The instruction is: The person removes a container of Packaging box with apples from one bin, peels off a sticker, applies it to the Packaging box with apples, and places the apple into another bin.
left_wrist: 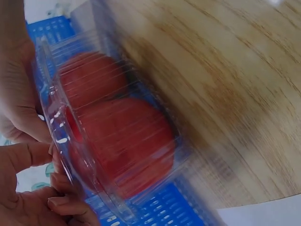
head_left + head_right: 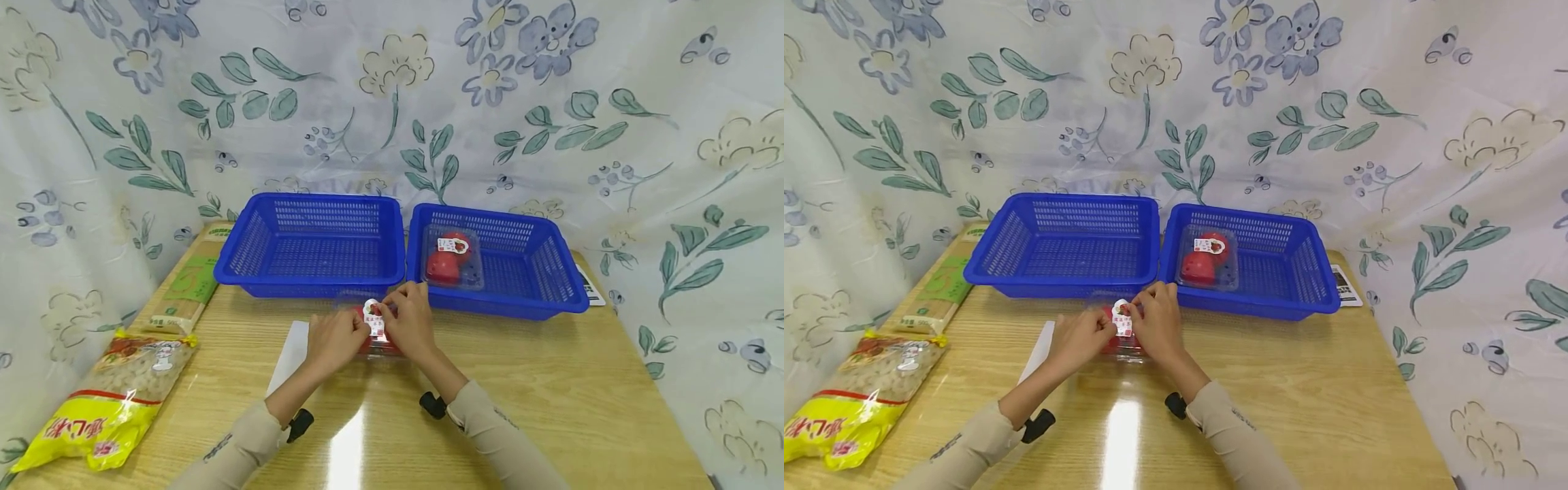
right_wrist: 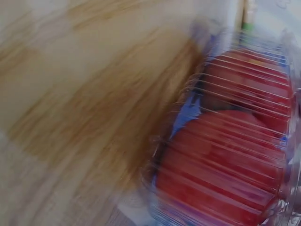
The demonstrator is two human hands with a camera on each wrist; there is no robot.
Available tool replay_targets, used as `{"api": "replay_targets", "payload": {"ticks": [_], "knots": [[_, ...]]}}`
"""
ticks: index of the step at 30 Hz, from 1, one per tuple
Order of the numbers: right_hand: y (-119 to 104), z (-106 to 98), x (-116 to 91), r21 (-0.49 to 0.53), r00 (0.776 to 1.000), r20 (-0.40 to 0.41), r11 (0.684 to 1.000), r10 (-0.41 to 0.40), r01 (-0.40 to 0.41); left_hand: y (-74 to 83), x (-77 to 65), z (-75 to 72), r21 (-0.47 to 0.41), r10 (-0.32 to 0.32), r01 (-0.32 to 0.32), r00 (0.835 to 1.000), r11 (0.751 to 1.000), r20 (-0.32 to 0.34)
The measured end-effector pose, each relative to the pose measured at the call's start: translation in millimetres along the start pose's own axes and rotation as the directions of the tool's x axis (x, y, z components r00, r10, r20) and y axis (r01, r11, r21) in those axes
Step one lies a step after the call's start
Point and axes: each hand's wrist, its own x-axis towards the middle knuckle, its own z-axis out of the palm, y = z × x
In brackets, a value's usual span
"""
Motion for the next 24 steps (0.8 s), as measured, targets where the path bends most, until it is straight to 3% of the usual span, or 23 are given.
{"api": "replay_targets", "payload": {"ticks": [4, 11, 14, 17, 20, 22, 24], "knots": [[2.0, 2.5, -0.4, -0.043, 0.999, 0.006, 0.998, -0.05, 0.05, 0.3, 0.8, 0.4, 0.034, 0.02, -0.019, 1.0, 0.999, -0.016], [1.5, 5.5, -2.8, -0.066, 1.0, -0.002, 0.998, -0.009, 0.009, -3.1, -1.5, 2.5, -0.001, 0.049, -0.049, 0.997, 0.999, -0.055], [1.9, 6.5, -1.6, -0.095, 1.0, -0.016, 0.995, -0.027, 0.025, -7.6, -3.0, 6.3, 0.01, 0.148, -0.148, 0.983, 0.989, -0.109], [2.3, 5.9, -0.5, -0.139, 0.996, -0.01, 0.986, -0.092, 0.089, -13.9, -2.3, 9.5, 0.086, 0.319, -0.309, 0.934, 0.947, -0.158], [5.1, 4.3, -1.3, -0.143, 0.983, 0.013, 0.972, -0.185, 0.185, -21.1, 0.2, 7.4, 0.166, 0.429, -0.407, 0.894, 0.898, -0.127], [8.1, 1.8, -2.8, -0.11, 0.969, 0.035, 0.963, -0.244, 0.247, -26.1, 2.8, 3.5, 0.179, 0.44, -0.424, 0.896, 0.888, -0.061], [12.1, -1.2, -4.7, -0.064, 0.956, 0.063, 0.954, -0.288, 0.292, -30.4, 6.0, -2.0, 0.165, 0.416, -0.414, 0.909, 0.895, 0.024]]}}
